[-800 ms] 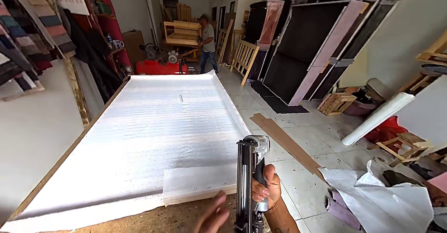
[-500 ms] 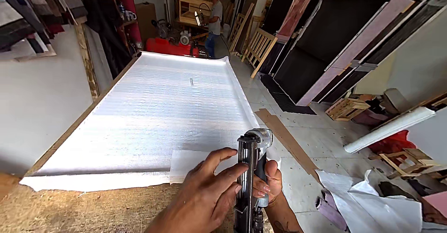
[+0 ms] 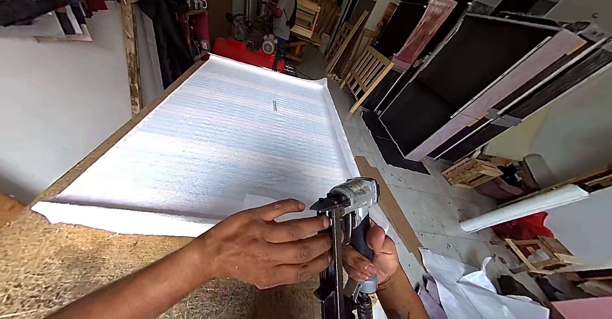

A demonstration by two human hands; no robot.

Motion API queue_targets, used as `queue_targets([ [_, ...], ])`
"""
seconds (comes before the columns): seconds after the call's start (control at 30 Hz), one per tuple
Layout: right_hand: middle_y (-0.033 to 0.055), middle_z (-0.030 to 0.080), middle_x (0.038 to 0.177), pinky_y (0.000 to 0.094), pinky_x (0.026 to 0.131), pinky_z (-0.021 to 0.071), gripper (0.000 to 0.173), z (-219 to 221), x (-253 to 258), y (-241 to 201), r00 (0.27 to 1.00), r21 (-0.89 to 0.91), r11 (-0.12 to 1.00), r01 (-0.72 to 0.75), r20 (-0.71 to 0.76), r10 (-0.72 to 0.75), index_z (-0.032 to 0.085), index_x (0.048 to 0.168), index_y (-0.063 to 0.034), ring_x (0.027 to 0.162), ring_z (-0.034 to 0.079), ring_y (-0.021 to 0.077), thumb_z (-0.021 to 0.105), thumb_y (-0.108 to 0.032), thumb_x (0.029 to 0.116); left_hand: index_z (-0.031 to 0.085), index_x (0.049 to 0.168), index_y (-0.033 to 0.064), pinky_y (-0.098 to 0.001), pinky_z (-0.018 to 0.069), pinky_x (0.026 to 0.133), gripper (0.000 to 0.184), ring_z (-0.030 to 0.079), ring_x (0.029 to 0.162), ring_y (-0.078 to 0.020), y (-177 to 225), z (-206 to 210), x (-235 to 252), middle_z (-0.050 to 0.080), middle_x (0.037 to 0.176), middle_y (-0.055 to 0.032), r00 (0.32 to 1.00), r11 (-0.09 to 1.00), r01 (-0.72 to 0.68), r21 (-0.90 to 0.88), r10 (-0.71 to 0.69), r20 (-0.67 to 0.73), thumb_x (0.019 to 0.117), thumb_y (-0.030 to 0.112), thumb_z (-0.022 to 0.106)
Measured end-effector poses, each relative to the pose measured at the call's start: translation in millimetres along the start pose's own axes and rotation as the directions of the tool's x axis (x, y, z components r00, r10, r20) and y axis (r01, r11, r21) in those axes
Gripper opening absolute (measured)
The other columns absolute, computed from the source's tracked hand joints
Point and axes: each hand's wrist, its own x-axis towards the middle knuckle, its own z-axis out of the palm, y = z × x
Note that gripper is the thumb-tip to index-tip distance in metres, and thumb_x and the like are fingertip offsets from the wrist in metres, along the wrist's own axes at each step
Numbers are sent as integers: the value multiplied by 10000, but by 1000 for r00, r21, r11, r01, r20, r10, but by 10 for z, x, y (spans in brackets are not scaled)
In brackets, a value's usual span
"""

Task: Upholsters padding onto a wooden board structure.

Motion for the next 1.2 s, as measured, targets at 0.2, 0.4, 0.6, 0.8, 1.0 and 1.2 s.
queue_targets([
  [0.2, 79, 743, 834, 266, 611, 607, 506, 11, -42, 103, 997, 16, 999, -49, -58, 50, 642, 1309, -40, 666, 723, 134, 627, -439, 998, 634, 1341, 89, -507, 425, 1156, 311, 516, 1403, -272, 256, 102, -170, 640, 1415, -52, 982, 981, 134, -143, -150, -115, 1049, 94, 528],
  [0.4, 90, 741, 852, 260, 609, 599, 507, -66, 101, 116, 979, 37, 983, -181, -90, 184, 639, 1299, -42, 657, 715, 138, 631, -444, 992, 700, 1236, 114, -514, 411, 1154, 257, 553, 1361, -254, 277, 116, -352, 690, 1324, -42, 981, 985, 156, -67, -163, -101, 1042, 95, 531],
  [0.6, 233, 709, 1186, 301, 570, 602, 352, 134, 480, 163, 814, -173, 874, -454, -480, 328, 666, 1220, -74, 605, 694, 181, 685, -333, 983, 677, 1336, 194, -492, 384, 1145, 358, 495, 1410, -233, 524, 476, -1266, 650, 1402, 38, 970, 970, 243, 16, -243, -22, 1039, 86, 508],
  [0.8, 196, 740, 1071, 280, 512, 572, 332, 476, 857, 386, 631, -410, 566, -715, -727, 271, 669, 1101, -89, 520, 638, 154, 749, -363, 931, 674, 1339, 233, -603, 188, 1230, 351, 447, 1443, -241, 1021, 1111, -1665, 639, 1407, 49, 899, 894, 438, 90, -434, -65, 1029, 134, 543],
  [1.0, 188, 744, 1046, 290, 507, 574, 285, 391, 935, 349, 599, -422, 518, -744, -765, 238, 643, 1115, -89, 512, 636, 161, 706, -317, 957, 717, 1279, 240, -607, 178, 1230, 325, 459, 1433, -248, 883, 1234, -1669, 671, 1361, 36, 891, 894, 445, 62, -434, -135, 1038, 141, 524],
  [1.2, 208, 715, 1180, 272, 556, 598, 335, 136, 753, 175, 832, -346, 803, -485, -464, 303, 680, 1234, -108, 588, 681, 149, 669, -337, 990, 705, 1298, 205, -602, 226, 1224, 308, 453, 1447, -271, 701, 897, -1483, 659, 1393, 19, 896, 909, 415, -35, -415, -156, 1033, 140, 561],
])
